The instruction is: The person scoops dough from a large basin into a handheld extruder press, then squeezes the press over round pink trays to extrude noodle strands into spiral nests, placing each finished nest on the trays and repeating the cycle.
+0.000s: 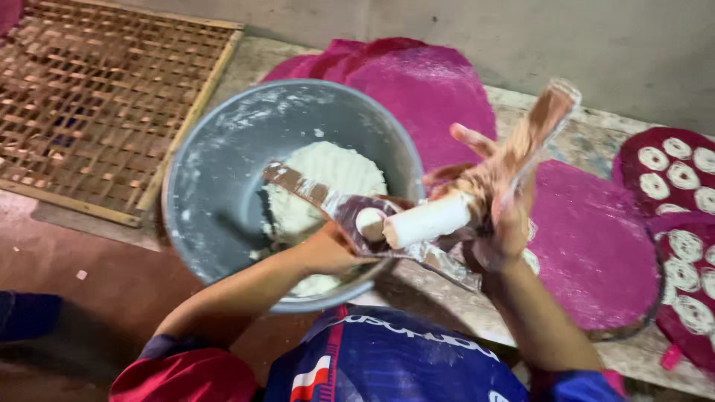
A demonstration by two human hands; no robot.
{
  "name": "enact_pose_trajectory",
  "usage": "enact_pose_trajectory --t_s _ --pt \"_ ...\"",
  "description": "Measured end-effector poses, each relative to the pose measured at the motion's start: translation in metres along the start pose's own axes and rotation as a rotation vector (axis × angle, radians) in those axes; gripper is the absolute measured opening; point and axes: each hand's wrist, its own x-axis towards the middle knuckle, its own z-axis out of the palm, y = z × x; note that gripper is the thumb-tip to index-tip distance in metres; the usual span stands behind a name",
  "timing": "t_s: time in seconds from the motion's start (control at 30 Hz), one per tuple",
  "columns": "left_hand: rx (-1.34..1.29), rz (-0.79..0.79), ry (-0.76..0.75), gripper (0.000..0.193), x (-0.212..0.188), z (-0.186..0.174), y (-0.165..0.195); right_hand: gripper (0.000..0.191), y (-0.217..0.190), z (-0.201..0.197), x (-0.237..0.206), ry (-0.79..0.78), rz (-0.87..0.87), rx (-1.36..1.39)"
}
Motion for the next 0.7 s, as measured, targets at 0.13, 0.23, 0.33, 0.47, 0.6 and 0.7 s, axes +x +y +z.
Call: enact_pose_trajectory --t_s 0.13,0.23,0.33,0.47,0.6,0.7 --pt "0.130 -0.031 0.003 0.040 -0.002 0.049 0.047 0.048 -0.053 -0.057 -0.024 -0.361 -0.450 -0.653" --pt "-0.019 -0.235 -0.115 0.035 0.026 0.110 0.059 0.046 -0.077 -0.092 -0.054 -0.511 -0.600 -0.841" --pt "0.302 -0.052 -0.247 0.034 0.065 0.164 0.055 0.051 -0.092 -0.126 -0.080 -0.477 -0.469 -0.879" --pt "-0.030 -0.274 -0.293 0.062 0.094 0.198 0.060 0.062 -0.118 -0.175 -0.112 -0.370 -0.341 -0.980" --pt "0.017 -0.061 -0.369 0.055 0.136 0.219 0.074 0.104 -0.148 -0.264 -0.129 -0.465 0.449 -0.416" --pt "0.042 0.003 -0.442 0.049 0.174 0.235 0.070 0.104 -0.141 -0.308 -0.158 -0.475 0.924 0.079"
